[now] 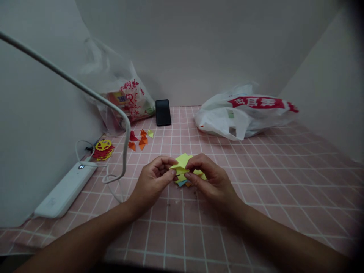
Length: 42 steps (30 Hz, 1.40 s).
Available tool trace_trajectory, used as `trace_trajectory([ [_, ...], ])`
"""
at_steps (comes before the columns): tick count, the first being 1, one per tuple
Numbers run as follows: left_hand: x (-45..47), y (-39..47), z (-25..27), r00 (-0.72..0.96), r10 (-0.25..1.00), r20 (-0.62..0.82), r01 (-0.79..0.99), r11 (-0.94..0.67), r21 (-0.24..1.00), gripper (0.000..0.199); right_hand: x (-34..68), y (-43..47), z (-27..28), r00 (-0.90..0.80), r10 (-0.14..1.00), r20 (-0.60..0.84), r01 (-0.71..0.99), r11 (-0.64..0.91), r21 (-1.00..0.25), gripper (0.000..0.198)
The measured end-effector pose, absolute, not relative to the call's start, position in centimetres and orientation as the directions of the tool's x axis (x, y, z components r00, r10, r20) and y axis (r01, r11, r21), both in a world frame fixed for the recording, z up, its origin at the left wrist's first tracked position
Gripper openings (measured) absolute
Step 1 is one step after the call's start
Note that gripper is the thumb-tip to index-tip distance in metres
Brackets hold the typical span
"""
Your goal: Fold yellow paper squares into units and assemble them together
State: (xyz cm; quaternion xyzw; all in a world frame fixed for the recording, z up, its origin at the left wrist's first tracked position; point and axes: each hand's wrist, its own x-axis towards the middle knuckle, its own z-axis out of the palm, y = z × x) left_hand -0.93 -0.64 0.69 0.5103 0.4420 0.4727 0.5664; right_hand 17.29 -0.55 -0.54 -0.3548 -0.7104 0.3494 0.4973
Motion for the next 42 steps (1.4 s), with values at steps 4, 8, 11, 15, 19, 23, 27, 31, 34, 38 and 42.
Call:
trace_trajectory([
  [4,-0.89,-0.62,0.67,0.163,0.986,-0.026,-0.089,0.041,0.995,0.020,17.23,-0.76,-0.19,-0.227,0.816,0.532,0.170,0.571,-0.803,0.014],
  [8,-0.84,-0.70,0.71,0.157,0.987,-0.028,-0.089,0.042,0.995,0.020,17.10,-0.85,-0.28,-0.225,0.789,0.571,0.209,0.612,-0.763,0.018],
  [11,-0.82,-0.75,0.63,0.167,0.986,-0.009,-0.084,0.023,0.996,0.020,17.00,-0.76,-0.57,-0.236,0.790,0.566,0.256,0.612,-0.748,0.018],
  [15,-0.79,-0.71,0.46,0.177,0.984,0.004,-0.061,0.007,0.998,0.019,16.93,-0.69,-0.75,-0.237,0.811,0.536,0.282,0.585,-0.760,0.017],
  [19,-0.81,-0.66,0.37,0.192,0.981,0.004,-0.045,0.005,0.999,0.018,16.94,-0.72,-0.71,-0.236,0.820,0.521,0.274,0.570,-0.774,0.016],
  [23,-0.91,-0.72,0.31,0.211,0.977,0.028,0.000,-0.028,1.000,0.017,16.96,-0.67,-0.67,-0.231,0.827,0.512,0.269,0.560,-0.783,0.015],
  [27,-1.01,-0.80,0.20,0.233,0.971,0.058,0.032,-0.068,0.997,0.016,16.93,-0.67,-0.64,-0.224,0.825,0.519,0.269,0.564,-0.781,0.015],
  [31,-1.05,-0.83,0.15,0.256,0.962,0.093,0.071,-0.114,0.991,0.015,16.89,-0.76,-0.60,-0.220,0.831,0.512,0.282,0.556,-0.782,0.017],
  [34,-1.08,-0.85,0.14,0.264,0.958,0.114,0.106,-0.147,0.983,0.014,16.87,-0.83,-0.57,-0.223,0.826,0.518,0.295,0.563,-0.772,0.018],
  [38,-1.11,-0.93,0.13,0.283,0.949,0.139,0.160,-0.189,0.969,0.014,16.83,-0.94,-0.50,-0.222,0.822,0.525,0.316,0.570,-0.759,0.019],
  [42,-1.17,-1.00,0.06,0.297,0.942,0.157,0.208,-0.224,0.952,0.014,16.78,-1.04,-0.36,-0.219,0.825,0.521,0.323,0.565,-0.759,0.019],
])
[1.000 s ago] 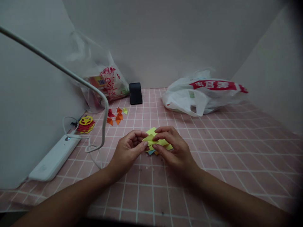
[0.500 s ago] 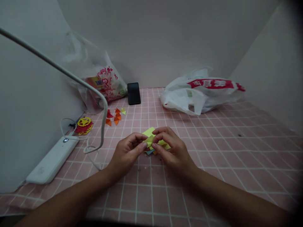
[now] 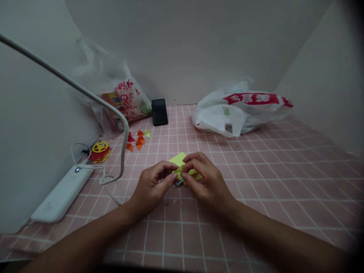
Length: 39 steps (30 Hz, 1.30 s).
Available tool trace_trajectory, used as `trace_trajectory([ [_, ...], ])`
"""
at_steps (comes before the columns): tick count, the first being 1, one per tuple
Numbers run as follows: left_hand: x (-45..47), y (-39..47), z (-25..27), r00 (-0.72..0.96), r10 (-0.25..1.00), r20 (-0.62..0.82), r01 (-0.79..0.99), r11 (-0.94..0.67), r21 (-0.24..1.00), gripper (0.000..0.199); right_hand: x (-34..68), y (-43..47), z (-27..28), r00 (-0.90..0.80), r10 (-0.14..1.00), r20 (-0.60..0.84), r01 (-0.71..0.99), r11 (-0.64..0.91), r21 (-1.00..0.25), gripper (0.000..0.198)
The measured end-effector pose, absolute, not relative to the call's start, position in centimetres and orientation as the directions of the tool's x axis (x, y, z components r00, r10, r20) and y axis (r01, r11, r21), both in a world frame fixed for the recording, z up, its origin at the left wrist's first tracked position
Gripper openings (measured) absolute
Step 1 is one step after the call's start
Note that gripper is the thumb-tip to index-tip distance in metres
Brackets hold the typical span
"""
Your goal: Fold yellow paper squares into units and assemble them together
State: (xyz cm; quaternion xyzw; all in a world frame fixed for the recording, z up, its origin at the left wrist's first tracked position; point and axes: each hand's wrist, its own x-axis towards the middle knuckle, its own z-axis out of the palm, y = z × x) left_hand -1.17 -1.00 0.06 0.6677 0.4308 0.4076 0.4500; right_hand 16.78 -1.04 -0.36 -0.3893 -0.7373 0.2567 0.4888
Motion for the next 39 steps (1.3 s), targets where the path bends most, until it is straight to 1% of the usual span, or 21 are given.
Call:
trace_trajectory([
  [7,-1.21,-1.03,0.00,0.313,0.936,0.161,0.248,-0.244,0.938,0.012,16.75,-1.11,-0.32,-0.226,0.829,0.512,0.320,0.560,-0.764,0.019],
  [15,-1.10,-0.81,0.26,0.298,0.949,0.102,0.114,-0.141,0.983,0.011,16.92,-0.76,-0.39,-0.255,0.853,0.456,0.315,0.519,-0.794,0.017],
  [18,-1.05,-0.85,0.19,0.290,0.950,0.116,0.143,-0.163,0.976,0.012,16.92,-0.78,-0.34,-0.246,0.849,0.468,0.302,0.526,-0.795,0.017],
  [23,-0.97,-0.93,-0.11,0.269,0.946,0.183,0.230,-0.247,0.941,0.014,16.84,-0.97,-0.29,-0.249,0.845,0.474,0.312,0.533,-0.786,0.016],
  [27,-1.04,-1.00,-0.38,0.269,0.945,0.185,0.273,-0.259,0.926,0.011,16.70,-1.06,-0.36,-0.248,0.848,0.469,0.325,0.529,-0.784,0.016],
  [33,-1.04,-1.15,-0.57,0.256,0.959,0.120,0.235,-0.183,0.955,0.011,16.66,-1.03,-0.47,-0.251,0.842,0.478,0.305,0.537,-0.787,0.016],
  [36,-0.95,-1.07,-0.30,0.229,0.971,0.073,0.167,-0.113,0.979,0.012,16.89,-0.91,-0.39,-0.259,0.841,0.475,0.270,0.535,-0.800,0.015],
  [39,-0.82,-0.90,0.19,0.177,0.984,0.012,0.098,-0.030,0.995,0.015,17.15,-0.70,-0.31,-0.230,0.859,0.458,0.242,0.507,-0.827,0.010],
])
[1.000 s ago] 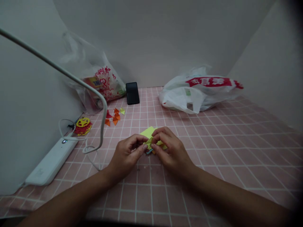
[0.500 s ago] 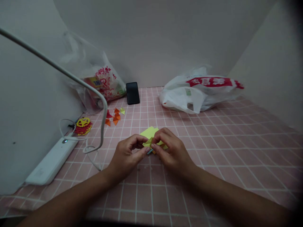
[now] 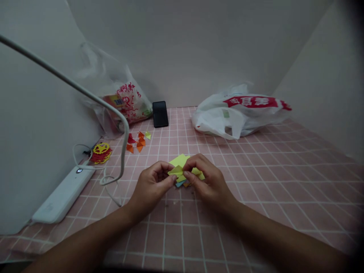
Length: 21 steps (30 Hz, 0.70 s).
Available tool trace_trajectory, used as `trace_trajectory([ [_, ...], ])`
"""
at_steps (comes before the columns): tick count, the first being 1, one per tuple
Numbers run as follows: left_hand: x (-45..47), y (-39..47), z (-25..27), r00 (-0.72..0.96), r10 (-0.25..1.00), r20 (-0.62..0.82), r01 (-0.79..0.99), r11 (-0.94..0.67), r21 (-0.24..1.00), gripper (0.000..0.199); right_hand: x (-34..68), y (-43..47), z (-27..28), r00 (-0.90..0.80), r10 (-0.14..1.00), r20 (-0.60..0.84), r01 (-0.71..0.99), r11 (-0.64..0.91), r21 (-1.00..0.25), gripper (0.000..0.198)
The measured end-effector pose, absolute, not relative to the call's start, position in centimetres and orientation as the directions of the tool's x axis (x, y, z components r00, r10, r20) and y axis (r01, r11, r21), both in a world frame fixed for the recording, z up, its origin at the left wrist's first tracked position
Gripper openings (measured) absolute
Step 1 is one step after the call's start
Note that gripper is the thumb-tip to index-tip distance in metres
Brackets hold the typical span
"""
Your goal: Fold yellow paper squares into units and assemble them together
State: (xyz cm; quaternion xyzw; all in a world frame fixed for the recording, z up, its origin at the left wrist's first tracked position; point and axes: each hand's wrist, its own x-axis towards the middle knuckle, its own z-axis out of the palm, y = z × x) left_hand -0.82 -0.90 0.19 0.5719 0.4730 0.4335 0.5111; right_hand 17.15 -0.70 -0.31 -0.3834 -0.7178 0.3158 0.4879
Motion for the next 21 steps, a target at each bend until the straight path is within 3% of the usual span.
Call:
trace_trajectory([
  [7,-0.71,-0.71,0.84,0.119,0.992,-0.051,0.019,0.049,0.999,0.018,17.16,-0.40,-0.55,-0.215,0.902,0.376,0.193,0.416,-0.889,0.007],
  [21,-0.71,-0.78,0.49,0.145,0.989,-0.037,0.007,0.036,0.999,0.019,17.00,-0.34,-0.58,-0.254,0.861,0.441,0.227,0.496,-0.838,0.014],
])
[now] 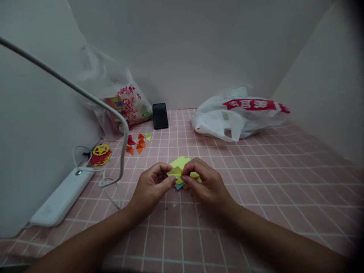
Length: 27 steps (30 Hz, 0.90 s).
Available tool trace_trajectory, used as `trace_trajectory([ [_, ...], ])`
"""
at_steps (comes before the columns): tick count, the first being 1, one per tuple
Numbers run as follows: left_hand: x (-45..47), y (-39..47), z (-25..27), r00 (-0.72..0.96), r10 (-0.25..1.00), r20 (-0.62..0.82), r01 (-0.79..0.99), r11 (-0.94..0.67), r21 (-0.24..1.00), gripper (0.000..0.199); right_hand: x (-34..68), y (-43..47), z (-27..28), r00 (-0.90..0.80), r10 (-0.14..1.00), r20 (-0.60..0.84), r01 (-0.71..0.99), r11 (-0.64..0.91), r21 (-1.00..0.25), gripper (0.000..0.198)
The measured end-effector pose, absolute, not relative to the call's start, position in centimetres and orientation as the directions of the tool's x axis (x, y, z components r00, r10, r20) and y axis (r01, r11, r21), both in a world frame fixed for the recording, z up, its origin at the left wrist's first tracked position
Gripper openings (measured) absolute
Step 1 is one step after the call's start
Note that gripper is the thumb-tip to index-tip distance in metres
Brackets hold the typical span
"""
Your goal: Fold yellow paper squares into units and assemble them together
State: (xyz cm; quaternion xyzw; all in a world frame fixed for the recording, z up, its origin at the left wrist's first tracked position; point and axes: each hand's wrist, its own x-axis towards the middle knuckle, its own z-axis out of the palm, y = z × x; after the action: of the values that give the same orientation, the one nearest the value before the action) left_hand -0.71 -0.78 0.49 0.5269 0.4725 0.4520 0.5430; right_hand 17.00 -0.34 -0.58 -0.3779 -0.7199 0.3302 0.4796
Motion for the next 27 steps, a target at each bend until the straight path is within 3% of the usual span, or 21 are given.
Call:
trace_trajectory([
  [6,-0.80,-0.69,0.28,0.141,0.990,-0.017,-0.007,0.018,1.000,0.017,16.97,-0.64,-0.40,-0.268,0.843,0.466,0.222,0.525,-0.822,0.015],
  [13,-0.80,-0.69,0.52,0.099,0.994,-0.035,-0.059,0.041,0.997,0.016,17.00,-0.74,-0.48,-0.171,0.936,0.308,0.101,0.328,-0.939,0.006],
  [23,-0.85,-0.64,0.45,0.121,0.990,-0.067,-0.094,0.079,0.992,0.017,17.01,-0.82,-0.55,-0.235,0.884,0.404,0.171,0.447,-0.878,0.011],
  [27,-0.84,-0.49,0.06,0.157,0.977,-0.145,-0.173,0.172,0.970,0.020,16.95,-0.69,-0.64,-0.239,0.889,0.391,0.188,0.438,-0.879,0.011],
])
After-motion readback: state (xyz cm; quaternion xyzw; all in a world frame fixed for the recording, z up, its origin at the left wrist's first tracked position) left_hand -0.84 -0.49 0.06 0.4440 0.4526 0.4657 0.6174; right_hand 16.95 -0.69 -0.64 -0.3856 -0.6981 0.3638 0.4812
